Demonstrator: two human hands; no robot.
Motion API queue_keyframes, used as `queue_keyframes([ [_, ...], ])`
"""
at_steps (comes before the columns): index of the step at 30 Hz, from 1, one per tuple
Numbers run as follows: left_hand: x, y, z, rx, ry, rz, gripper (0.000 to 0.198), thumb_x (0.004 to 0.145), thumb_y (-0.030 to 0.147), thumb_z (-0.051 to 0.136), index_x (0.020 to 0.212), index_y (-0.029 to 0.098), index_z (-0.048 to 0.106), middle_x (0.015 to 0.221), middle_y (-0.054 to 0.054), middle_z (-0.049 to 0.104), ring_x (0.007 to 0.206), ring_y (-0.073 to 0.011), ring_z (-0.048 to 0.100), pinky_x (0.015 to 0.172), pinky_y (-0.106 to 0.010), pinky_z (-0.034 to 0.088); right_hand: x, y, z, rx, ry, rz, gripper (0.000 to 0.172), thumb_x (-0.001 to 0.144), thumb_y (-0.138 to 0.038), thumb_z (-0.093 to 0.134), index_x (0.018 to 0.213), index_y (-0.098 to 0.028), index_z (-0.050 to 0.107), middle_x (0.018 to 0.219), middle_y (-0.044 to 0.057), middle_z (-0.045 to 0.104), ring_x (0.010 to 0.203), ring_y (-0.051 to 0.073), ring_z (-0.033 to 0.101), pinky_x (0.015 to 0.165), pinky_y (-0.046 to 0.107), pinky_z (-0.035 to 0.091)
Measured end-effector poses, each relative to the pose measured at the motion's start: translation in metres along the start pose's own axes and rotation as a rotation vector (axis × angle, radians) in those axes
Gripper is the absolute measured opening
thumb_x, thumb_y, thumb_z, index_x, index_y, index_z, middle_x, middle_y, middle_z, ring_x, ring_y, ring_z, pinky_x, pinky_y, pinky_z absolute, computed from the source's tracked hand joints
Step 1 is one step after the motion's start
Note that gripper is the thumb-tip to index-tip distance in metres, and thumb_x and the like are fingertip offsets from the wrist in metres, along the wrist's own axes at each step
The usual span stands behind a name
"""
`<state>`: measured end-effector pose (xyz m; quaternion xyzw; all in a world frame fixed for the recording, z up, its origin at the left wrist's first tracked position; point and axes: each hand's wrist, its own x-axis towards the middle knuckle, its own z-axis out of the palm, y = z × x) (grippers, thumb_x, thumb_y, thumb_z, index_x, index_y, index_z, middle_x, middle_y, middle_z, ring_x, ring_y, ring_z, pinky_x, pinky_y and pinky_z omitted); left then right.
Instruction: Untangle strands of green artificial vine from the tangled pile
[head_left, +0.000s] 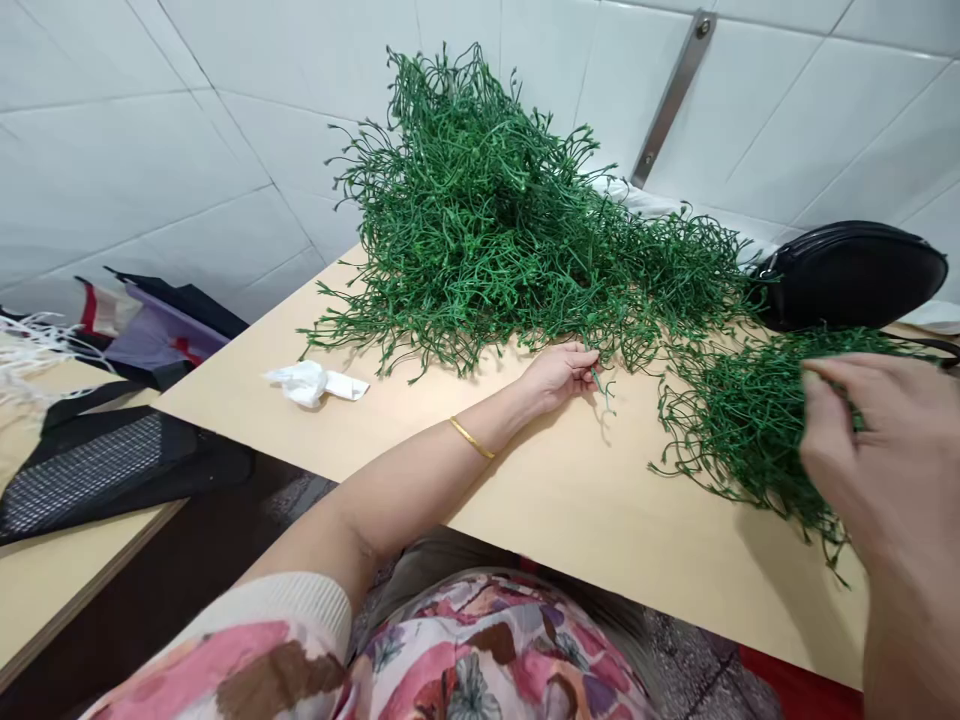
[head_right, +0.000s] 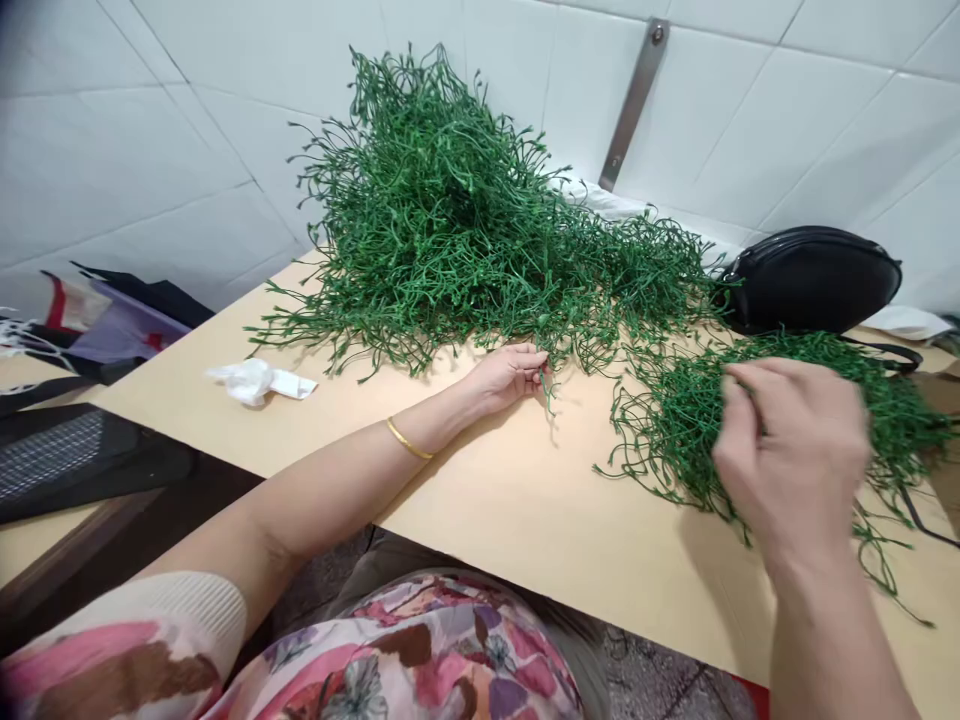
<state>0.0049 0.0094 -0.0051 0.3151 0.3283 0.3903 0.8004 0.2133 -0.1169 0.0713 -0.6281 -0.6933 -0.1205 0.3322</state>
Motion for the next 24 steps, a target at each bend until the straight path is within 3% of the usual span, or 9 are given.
queue_keyframes([
  [3,0.001,-0.001,-0.002,0.024,-0.021,0.013,0.021,0.076,0.006,0.054,0.06,0.014,0.042,0.054,0.001,0.053,0.043,-0.0046,0.044,0.05,-0.02,0.041,0.007,-0.019,0.041,0.199,-0.03,-0.084,0.018,0.084,-0.024,0.047,0.091,-0.02,0.064,0.094,0.011,0.064,0.09,0.022,0.058,0.084,0.037,0.045],
  [6,0.001,-0.003,-0.004,0.074,-0.063,0.031,0.022,0.072,0.008,0.059,0.058,0.013,0.043,0.053,0.001,0.053,0.044,-0.0053,0.046,0.05,-0.021,0.041,0.015,-0.03,0.083,0.321,-0.111,-0.137,0.021,0.083,-0.023,0.047,0.092,-0.018,0.064,0.096,0.009,0.065,0.094,0.021,0.059,0.084,0.038,0.046],
  [10,0.002,-0.005,-0.007,0.116,-0.107,0.063,0.022,0.069,0.01,0.064,0.056,0.012,0.046,0.051,0.002,0.051,0.045,-0.0057,0.048,0.052,-0.021,0.042,0.019,-0.034,0.116,0.455,-0.233,0.007,0.021,0.082,-0.027,0.049,0.09,-0.016,0.065,0.097,0.01,0.067,0.088,0.02,0.06,0.078,0.034,0.047],
  [14,0.0,-0.006,-0.006,0.2,-0.127,0.065,0.022,0.067,0.014,0.068,0.057,0.011,0.049,0.051,0.002,0.052,0.046,-0.0053,0.049,0.054,-0.021,0.042,0.016,-0.031,0.123,0.594,-0.271,0.181,0.023,0.081,-0.033,0.049,0.075,-0.016,0.064,0.081,0.006,0.067,0.069,0.016,0.058,0.064,0.027,0.044],
  [18,0.001,-0.007,-0.003,0.197,-0.098,0.074,0.025,0.068,0.014,0.066,0.056,0.012,0.045,0.056,0.001,0.055,0.045,-0.0038,0.047,0.052,-0.02,0.04,0.017,-0.029,0.122,0.703,-0.24,0.325,0.024,0.078,-0.035,0.051,0.063,-0.017,0.056,0.056,-0.001,0.049,0.052,0.01,0.043,0.05,0.024,0.034],
  [21,0.002,-0.007,-0.002,0.174,-0.089,0.076,0.025,0.07,0.012,0.064,0.056,0.013,0.043,0.056,0.001,0.055,0.045,-0.004,0.047,0.051,-0.02,0.039,0.02,-0.028,0.123,0.76,-0.248,0.367,0.03,0.078,-0.037,0.05,0.056,-0.018,0.046,0.053,-0.003,0.039,0.05,0.009,0.036,0.048,0.023,0.029],
  [24,0.002,-0.008,-0.001,0.206,-0.101,0.082,0.024,0.071,0.012,0.063,0.056,0.013,0.044,0.055,0.0,0.055,0.045,-0.0041,0.047,0.051,-0.019,0.038,0.022,-0.027,0.123,0.756,-0.338,0.358,0.035,0.08,-0.042,0.047,0.055,-0.019,0.039,0.052,-0.004,0.034,0.049,0.008,0.03,0.048,0.023,0.026],
])
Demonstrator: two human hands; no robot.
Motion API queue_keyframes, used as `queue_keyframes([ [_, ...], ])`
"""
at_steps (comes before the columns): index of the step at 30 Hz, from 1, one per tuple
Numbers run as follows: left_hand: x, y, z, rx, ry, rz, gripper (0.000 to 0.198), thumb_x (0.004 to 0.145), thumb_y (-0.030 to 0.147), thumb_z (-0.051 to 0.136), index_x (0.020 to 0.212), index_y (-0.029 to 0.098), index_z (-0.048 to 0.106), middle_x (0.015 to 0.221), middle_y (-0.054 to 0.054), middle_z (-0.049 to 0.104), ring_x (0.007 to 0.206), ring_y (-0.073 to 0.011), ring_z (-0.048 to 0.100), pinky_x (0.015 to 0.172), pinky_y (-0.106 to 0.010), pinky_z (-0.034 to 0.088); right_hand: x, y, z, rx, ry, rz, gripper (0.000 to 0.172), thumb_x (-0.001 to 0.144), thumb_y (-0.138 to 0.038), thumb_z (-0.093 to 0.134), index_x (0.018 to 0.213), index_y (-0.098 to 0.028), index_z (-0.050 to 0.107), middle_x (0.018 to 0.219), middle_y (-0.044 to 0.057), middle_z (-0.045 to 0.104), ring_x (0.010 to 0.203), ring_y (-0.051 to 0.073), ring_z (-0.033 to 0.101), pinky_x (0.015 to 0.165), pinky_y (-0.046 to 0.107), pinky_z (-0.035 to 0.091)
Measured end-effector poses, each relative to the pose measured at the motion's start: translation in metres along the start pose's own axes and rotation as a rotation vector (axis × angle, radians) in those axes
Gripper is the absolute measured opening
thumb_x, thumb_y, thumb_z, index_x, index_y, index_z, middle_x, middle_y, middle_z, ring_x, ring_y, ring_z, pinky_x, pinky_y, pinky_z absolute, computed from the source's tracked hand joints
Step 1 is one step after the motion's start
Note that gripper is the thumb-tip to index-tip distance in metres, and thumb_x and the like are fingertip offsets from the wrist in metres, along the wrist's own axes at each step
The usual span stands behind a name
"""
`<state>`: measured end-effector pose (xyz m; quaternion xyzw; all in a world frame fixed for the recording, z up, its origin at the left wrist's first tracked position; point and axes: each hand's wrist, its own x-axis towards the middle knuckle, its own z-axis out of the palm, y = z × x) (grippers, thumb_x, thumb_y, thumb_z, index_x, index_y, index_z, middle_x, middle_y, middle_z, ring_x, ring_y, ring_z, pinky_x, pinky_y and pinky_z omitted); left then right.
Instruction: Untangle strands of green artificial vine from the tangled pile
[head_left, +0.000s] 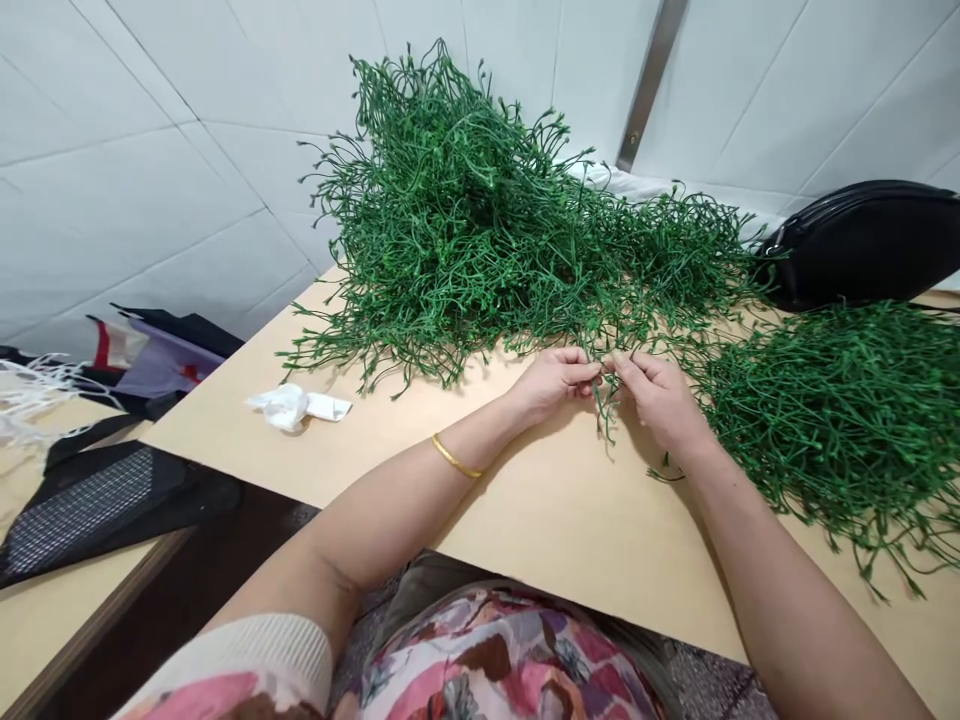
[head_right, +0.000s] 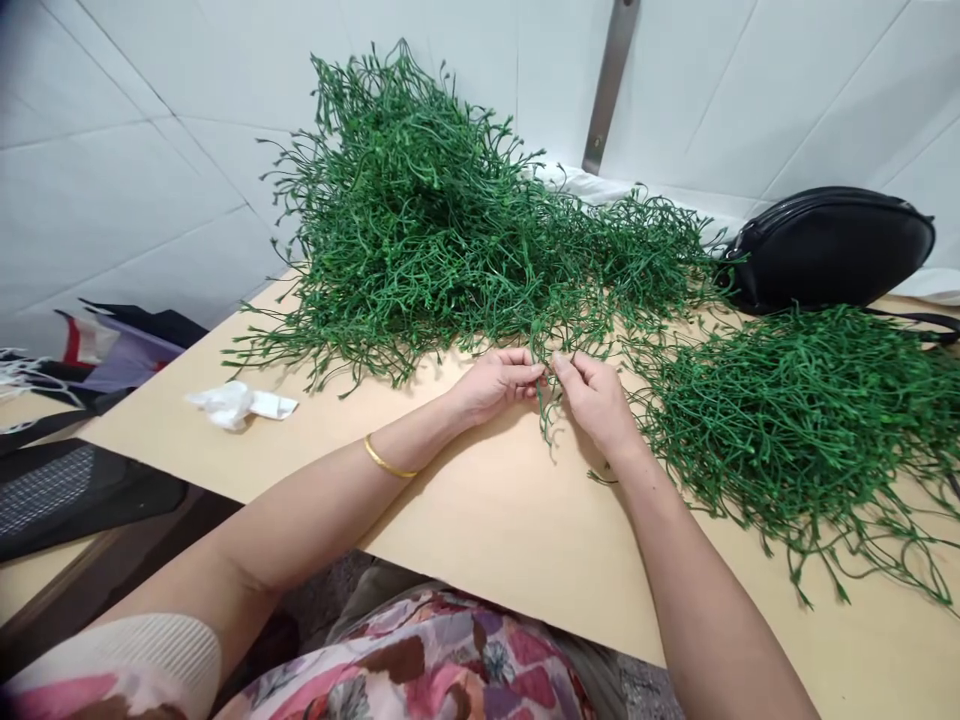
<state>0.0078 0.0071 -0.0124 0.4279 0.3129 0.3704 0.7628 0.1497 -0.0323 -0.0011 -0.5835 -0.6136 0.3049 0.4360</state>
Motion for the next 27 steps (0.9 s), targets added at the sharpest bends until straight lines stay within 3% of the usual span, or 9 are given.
queue_keyframes([
  [5,0.001,-0.001,0.005,0.029,0.074,0.013,0.028,0.071,0.01,0.061,0.052,0.014,0.041,0.047,0.003,0.047,0.041,-0.0036,0.042,0.047,-0.018,0.033,-0.006,-0.005,0.001,-0.328,-0.024,-0.051,0.037,0.083,-0.039,0.043,0.054,-0.019,0.035,0.05,-0.003,0.036,0.049,0.009,0.031,0.049,0.025,0.023],
  [10,0.0,-0.005,0.012,0.064,0.151,0.052,0.027,0.066,0.002,0.055,0.048,0.015,0.039,0.041,0.005,0.04,0.038,-0.0038,0.038,0.044,-0.018,0.029,-0.022,-0.021,0.009,-0.832,0.093,-0.219,0.029,0.087,-0.031,0.037,0.063,-0.018,0.049,0.049,0.001,0.045,0.046,0.011,0.031,0.052,0.028,0.019],
  [16,-0.007,-0.006,0.024,0.103,0.169,0.044,0.026,0.062,-0.001,0.05,0.046,0.015,0.037,0.039,0.005,0.036,0.037,-0.003,0.034,0.042,-0.018,0.025,-0.039,-0.028,0.01,-1.073,0.115,-0.321,0.032,0.089,-0.03,0.035,0.07,-0.016,0.057,0.05,0.005,0.053,0.045,0.013,0.035,0.057,0.03,0.021],
  [21,-0.01,-0.008,0.025,0.135,0.146,0.072,0.026,0.061,-0.003,0.049,0.045,0.014,0.037,0.04,0.006,0.036,0.038,-0.0026,0.034,0.042,-0.018,0.025,-0.049,-0.029,0.007,-0.977,0.128,-0.235,0.03,0.088,-0.032,0.036,0.069,-0.017,0.055,0.048,0.003,0.048,0.044,0.012,0.033,0.054,0.029,0.02],
  [27,-0.004,-0.007,0.008,0.046,0.021,0.074,0.021,0.067,0.009,0.058,0.052,0.013,0.044,0.05,0.003,0.048,0.045,-0.0039,0.043,0.049,-0.018,0.033,-0.035,-0.015,0.002,-0.296,0.099,0.058,0.035,0.084,-0.041,0.044,0.058,-0.019,0.049,0.05,-0.001,0.048,0.047,0.011,0.041,0.048,0.025,0.029],
])
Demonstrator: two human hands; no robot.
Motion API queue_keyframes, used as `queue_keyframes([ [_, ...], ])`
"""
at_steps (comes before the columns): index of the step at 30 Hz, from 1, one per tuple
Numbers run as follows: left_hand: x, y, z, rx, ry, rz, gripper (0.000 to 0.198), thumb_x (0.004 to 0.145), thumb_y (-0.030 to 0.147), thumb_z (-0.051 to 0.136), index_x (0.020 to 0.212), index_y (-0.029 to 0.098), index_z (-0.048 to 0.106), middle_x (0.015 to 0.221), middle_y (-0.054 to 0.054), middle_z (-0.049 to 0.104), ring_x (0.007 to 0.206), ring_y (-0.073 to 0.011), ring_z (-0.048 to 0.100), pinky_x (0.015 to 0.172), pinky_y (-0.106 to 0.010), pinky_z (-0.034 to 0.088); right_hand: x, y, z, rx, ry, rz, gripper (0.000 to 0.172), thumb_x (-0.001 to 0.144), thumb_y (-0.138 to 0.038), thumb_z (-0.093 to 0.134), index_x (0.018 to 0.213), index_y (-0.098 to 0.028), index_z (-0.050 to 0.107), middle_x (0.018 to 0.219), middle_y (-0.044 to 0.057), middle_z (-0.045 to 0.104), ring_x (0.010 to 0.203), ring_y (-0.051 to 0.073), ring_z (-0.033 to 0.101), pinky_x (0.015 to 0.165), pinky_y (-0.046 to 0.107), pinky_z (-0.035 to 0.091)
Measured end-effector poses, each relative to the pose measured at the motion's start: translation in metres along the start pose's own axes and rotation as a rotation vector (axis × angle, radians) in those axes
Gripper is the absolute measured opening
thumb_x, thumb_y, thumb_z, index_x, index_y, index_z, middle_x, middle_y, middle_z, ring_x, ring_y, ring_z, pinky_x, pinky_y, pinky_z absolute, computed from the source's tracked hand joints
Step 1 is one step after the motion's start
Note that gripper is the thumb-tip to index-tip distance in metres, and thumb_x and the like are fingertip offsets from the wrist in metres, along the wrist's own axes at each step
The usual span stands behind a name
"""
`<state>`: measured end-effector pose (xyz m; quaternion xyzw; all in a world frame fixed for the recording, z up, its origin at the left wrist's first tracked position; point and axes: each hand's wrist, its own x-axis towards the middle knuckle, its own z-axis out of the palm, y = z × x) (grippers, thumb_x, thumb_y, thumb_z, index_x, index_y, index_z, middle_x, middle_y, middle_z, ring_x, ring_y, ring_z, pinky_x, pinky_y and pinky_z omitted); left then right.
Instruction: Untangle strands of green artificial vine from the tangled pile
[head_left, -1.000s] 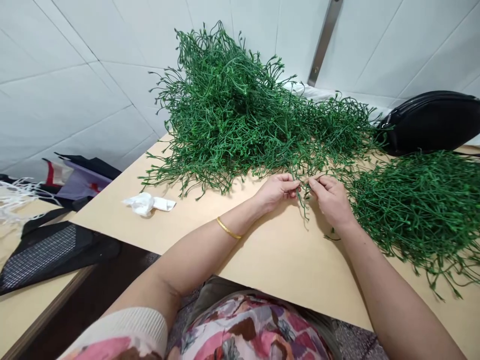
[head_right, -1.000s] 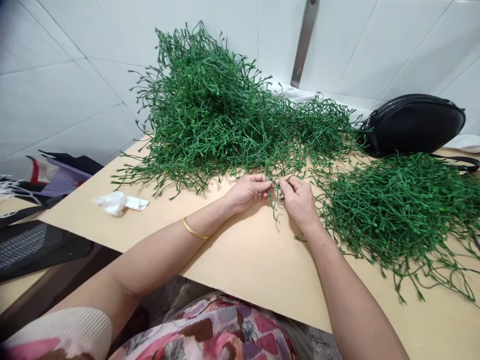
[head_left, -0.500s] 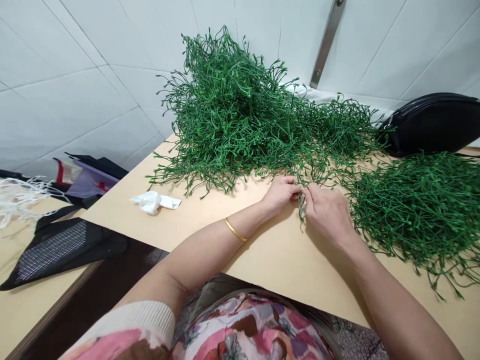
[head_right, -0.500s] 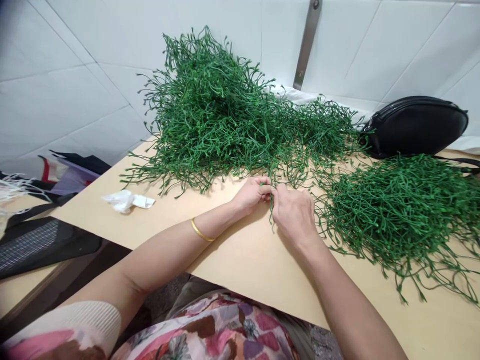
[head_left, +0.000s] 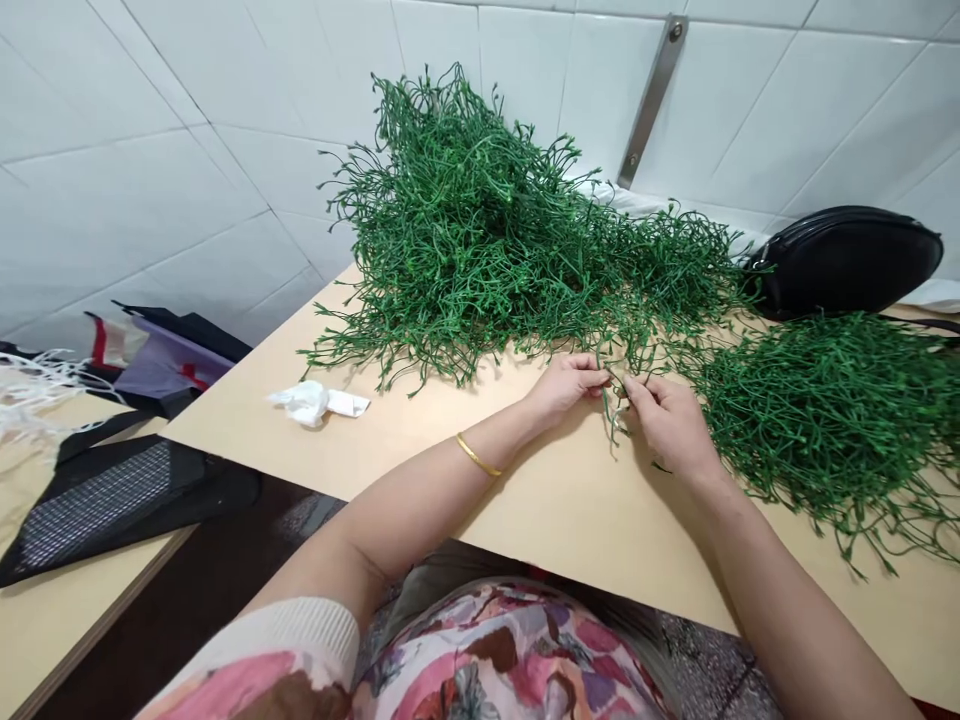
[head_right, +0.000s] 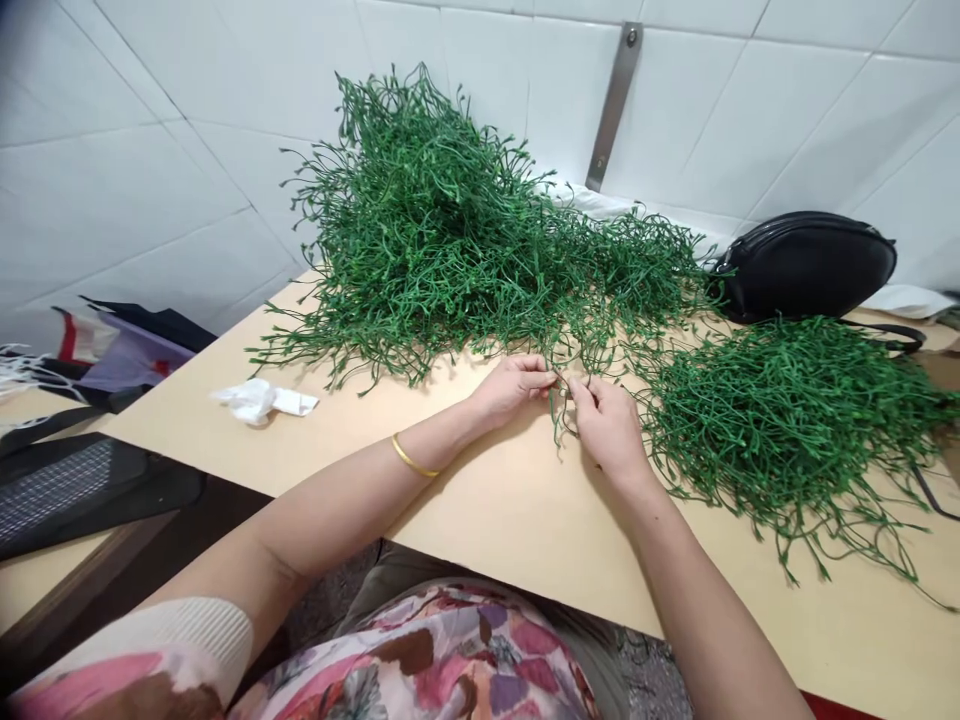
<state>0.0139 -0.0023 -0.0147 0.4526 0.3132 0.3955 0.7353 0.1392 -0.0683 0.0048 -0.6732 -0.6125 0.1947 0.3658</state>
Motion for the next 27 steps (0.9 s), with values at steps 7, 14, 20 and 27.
queue_keyframes([
  [7,0.004,0.002,-0.005,0.087,-0.075,-0.02,0.023,0.066,0.013,0.061,0.053,0.013,0.042,0.05,0.002,0.049,0.044,-0.0032,0.042,0.048,-0.018,0.03,0.007,0.007,-0.025,0.101,0.419,-0.056,0.028,0.079,-0.037,0.055,0.093,-0.015,0.063,0.079,0.006,0.061,0.063,0.014,0.052,0.059,0.029,0.042],
  [14,0.006,0.006,-0.01,-0.03,-0.138,-0.103,0.006,0.06,0.01,0.05,0.059,0.014,0.046,0.056,-0.001,0.056,0.049,-0.0092,0.051,0.051,-0.023,0.04,0.005,-0.005,-0.029,0.145,0.205,-0.418,0.018,0.085,-0.026,0.048,0.091,-0.02,0.064,0.085,0.004,0.063,0.078,0.015,0.059,0.071,0.03,0.046],
  [20,0.009,0.003,-0.011,0.082,-0.204,-0.071,0.003,0.059,0.01,0.054,0.062,0.012,0.054,0.056,0.0,0.055,0.048,-0.0065,0.048,0.051,-0.021,0.038,0.017,0.008,-0.008,-0.062,0.017,-0.502,0.024,0.086,-0.026,0.044,0.099,-0.019,0.064,0.103,0.007,0.065,0.093,0.02,0.055,0.082,0.038,0.041],
  [27,0.011,0.003,-0.017,-0.091,-0.245,-0.129,0.008,0.064,0.019,0.055,0.062,0.011,0.055,0.06,-0.002,0.057,0.058,-0.0117,0.056,0.06,-0.026,0.044,0.019,0.013,0.0,-0.127,-0.017,-0.424,0.025,0.087,-0.027,0.042,0.097,-0.02,0.064,0.089,0.005,0.067,0.081,0.02,0.051,0.075,0.035,0.038],
])
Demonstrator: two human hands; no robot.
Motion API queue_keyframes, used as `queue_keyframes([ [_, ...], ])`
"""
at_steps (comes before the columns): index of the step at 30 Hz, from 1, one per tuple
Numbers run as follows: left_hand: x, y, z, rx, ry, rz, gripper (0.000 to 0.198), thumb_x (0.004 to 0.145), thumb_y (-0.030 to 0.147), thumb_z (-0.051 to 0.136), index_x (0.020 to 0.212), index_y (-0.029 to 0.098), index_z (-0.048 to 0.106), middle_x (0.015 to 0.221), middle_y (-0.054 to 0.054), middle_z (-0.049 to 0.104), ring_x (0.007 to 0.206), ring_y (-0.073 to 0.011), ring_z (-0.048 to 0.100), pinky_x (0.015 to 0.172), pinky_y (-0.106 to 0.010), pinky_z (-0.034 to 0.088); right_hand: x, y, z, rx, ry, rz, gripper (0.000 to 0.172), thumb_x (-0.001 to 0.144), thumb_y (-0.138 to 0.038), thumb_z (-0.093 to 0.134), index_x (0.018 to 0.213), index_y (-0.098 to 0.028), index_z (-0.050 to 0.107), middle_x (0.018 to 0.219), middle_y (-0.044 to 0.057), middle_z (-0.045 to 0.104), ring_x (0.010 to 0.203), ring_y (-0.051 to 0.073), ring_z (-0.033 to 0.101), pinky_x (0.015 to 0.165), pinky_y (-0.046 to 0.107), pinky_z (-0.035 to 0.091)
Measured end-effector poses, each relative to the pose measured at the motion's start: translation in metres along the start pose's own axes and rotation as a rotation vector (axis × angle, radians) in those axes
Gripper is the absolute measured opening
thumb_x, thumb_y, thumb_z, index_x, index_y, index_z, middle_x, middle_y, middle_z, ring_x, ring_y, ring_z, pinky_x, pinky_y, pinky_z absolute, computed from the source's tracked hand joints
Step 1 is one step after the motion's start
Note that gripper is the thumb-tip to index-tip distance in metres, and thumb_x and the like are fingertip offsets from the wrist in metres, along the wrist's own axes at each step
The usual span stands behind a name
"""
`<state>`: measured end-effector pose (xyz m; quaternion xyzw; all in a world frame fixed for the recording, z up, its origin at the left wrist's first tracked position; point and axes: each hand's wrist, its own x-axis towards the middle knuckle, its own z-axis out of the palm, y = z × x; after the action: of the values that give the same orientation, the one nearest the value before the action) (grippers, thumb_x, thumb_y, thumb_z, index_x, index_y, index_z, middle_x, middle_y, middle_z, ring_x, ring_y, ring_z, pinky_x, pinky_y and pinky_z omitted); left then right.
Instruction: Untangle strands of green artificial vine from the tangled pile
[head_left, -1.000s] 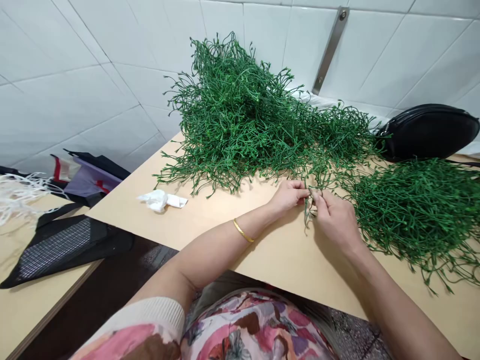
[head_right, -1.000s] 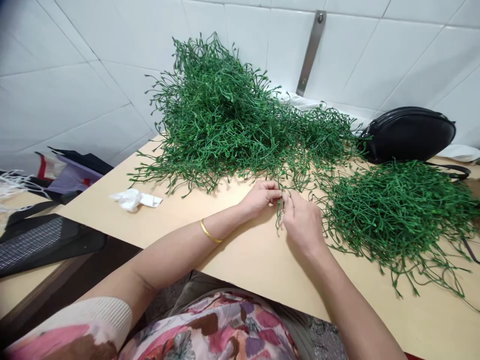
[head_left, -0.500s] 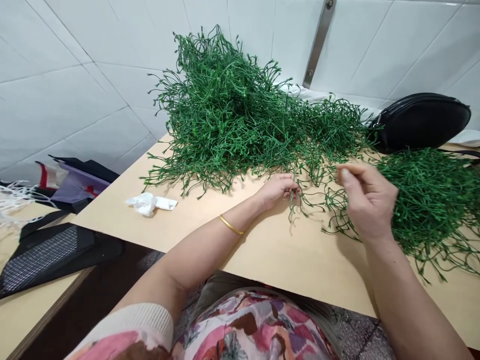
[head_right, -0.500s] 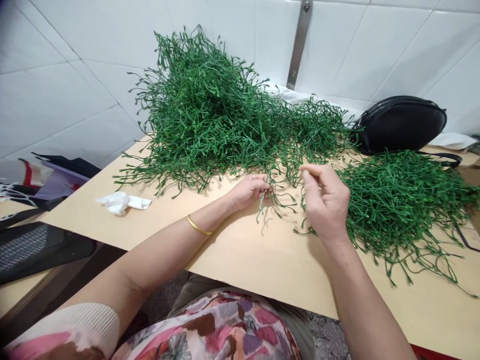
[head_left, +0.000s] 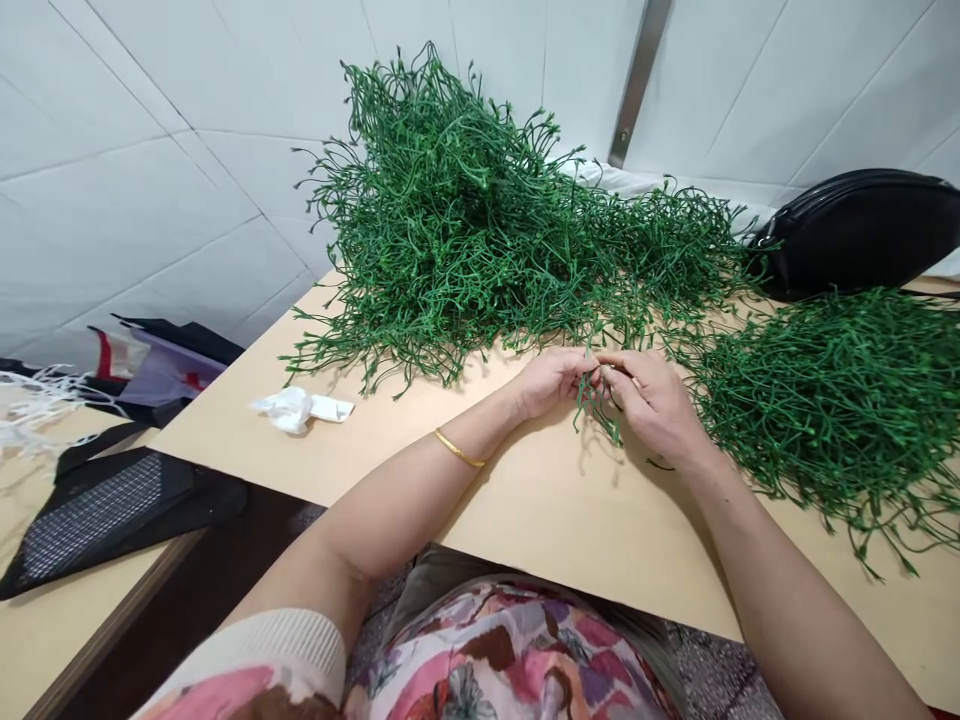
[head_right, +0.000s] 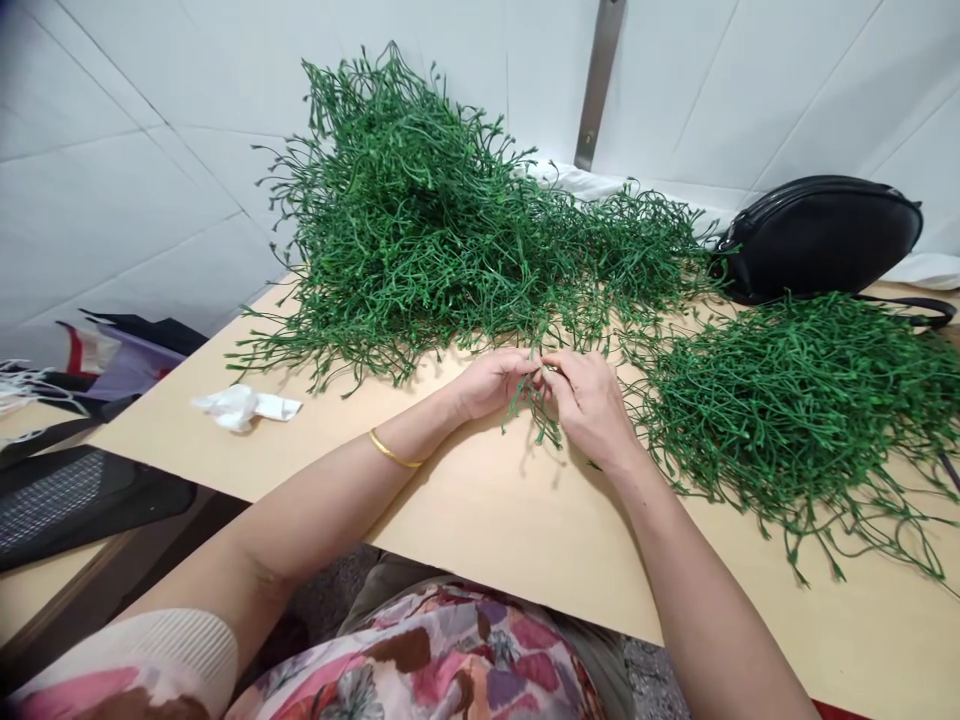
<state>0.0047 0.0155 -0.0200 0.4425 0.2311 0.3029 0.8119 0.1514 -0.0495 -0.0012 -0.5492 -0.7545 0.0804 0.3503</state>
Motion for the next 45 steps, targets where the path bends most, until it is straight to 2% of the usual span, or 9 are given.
queue_keyframes([
  [7,0.0,0.0,0.0,-0.016,0.027,-0.018,0.016,0.063,0.02,0.068,0.067,0.01,0.055,0.063,-0.002,0.061,0.056,-0.01,0.057,0.061,-0.025,0.045,0.0,-0.001,0.003,0.175,0.06,0.08,0.013,0.083,-0.026,0.048,0.082,-0.02,0.059,0.081,0.004,0.062,0.078,0.018,0.054,0.072,0.033,0.041],
  [12,-0.002,0.002,0.003,0.025,0.014,-0.024,0.017,0.064,0.021,0.068,0.069,0.01,0.056,0.064,-0.004,0.063,0.058,-0.0114,0.06,0.061,-0.025,0.045,0.001,-0.001,0.001,0.509,-0.055,0.351,0.014,0.076,-0.033,0.056,0.077,-0.02,0.054,0.068,0.0,0.055,0.057,0.013,0.051,0.053,0.027,0.041],
  [17,-0.005,0.005,0.004,0.114,-0.047,-0.049,0.01,0.065,0.014,0.062,0.067,0.011,0.054,0.06,-0.004,0.062,0.055,-0.0098,0.057,0.054,-0.021,0.039,0.003,0.003,-0.006,0.579,-0.172,0.346,0.016,0.072,-0.031,0.059,0.07,-0.02,0.049,0.063,-0.002,0.054,0.059,0.012,0.05,0.057,0.026,0.039],
  [21,-0.007,0.003,0.008,0.205,-0.066,0.004,0.008,0.067,0.012,0.059,0.07,0.013,0.052,0.059,-0.002,0.062,0.056,-0.0087,0.057,0.057,-0.022,0.04,0.003,0.007,-0.014,0.503,-0.278,0.321,0.012,0.074,-0.03,0.055,0.073,-0.019,0.05,0.066,-0.001,0.055,0.06,0.011,0.046,0.056,0.025,0.036],
  [25,-0.008,0.0,0.013,0.349,-0.022,0.074,0.007,0.067,0.009,0.058,0.07,0.012,0.052,0.058,0.0,0.06,0.053,-0.0069,0.054,0.055,-0.02,0.038,0.002,0.009,-0.018,0.376,-0.347,0.258,0.022,0.083,-0.038,0.045,0.081,-0.019,0.055,0.069,0.0,0.057,0.056,0.01,0.043,0.054,0.025,0.032],
  [31,-0.004,-0.002,0.019,0.392,0.065,0.099,0.009,0.067,0.005,0.056,0.07,0.013,0.052,0.056,0.001,0.057,0.051,-0.0069,0.052,0.053,-0.02,0.038,0.001,0.012,-0.01,-0.133,-0.235,0.11,0.034,0.088,-0.033,0.035,0.062,-0.019,0.05,0.057,0.001,0.05,0.056,0.013,0.04,0.057,0.028,0.027],
  [37,-0.002,0.0,0.03,0.409,0.14,0.04,0.014,0.065,-0.002,0.051,0.061,0.01,0.056,0.051,0.002,0.053,0.045,-0.0037,0.044,0.051,-0.019,0.035,-0.003,0.009,0.002,-0.449,0.054,-0.022,0.027,0.085,-0.027,0.039,0.062,-0.018,0.048,0.063,0.007,0.057,0.071,0.02,0.044,0.073,0.039,0.027],
  [41,-0.001,0.001,0.023,0.252,0.119,-0.044,0.01,0.069,0.004,0.056,0.06,0.01,0.054,0.05,0.001,0.053,0.045,-0.0048,0.047,0.049,-0.019,0.035,0.001,0.007,0.005,-0.173,0.093,0.202,0.033,0.085,-0.034,0.039,0.057,-0.019,0.047,0.058,0.004,0.053,0.063,0.017,0.043,0.066,0.034,0.03],
  [45,0.001,0.002,0.014,0.023,0.008,-0.1,0.007,0.069,0.009,0.06,0.067,0.011,0.054,0.054,0.0,0.054,0.05,-0.0072,0.052,0.055,-0.022,0.043,0.006,0.004,0.008,0.495,0.13,0.478,0.043,0.078,-0.055,0.047,0.054,-0.02,0.044,0.053,0.0,0.047,0.051,0.012,0.04,0.053,0.028,0.032],
])
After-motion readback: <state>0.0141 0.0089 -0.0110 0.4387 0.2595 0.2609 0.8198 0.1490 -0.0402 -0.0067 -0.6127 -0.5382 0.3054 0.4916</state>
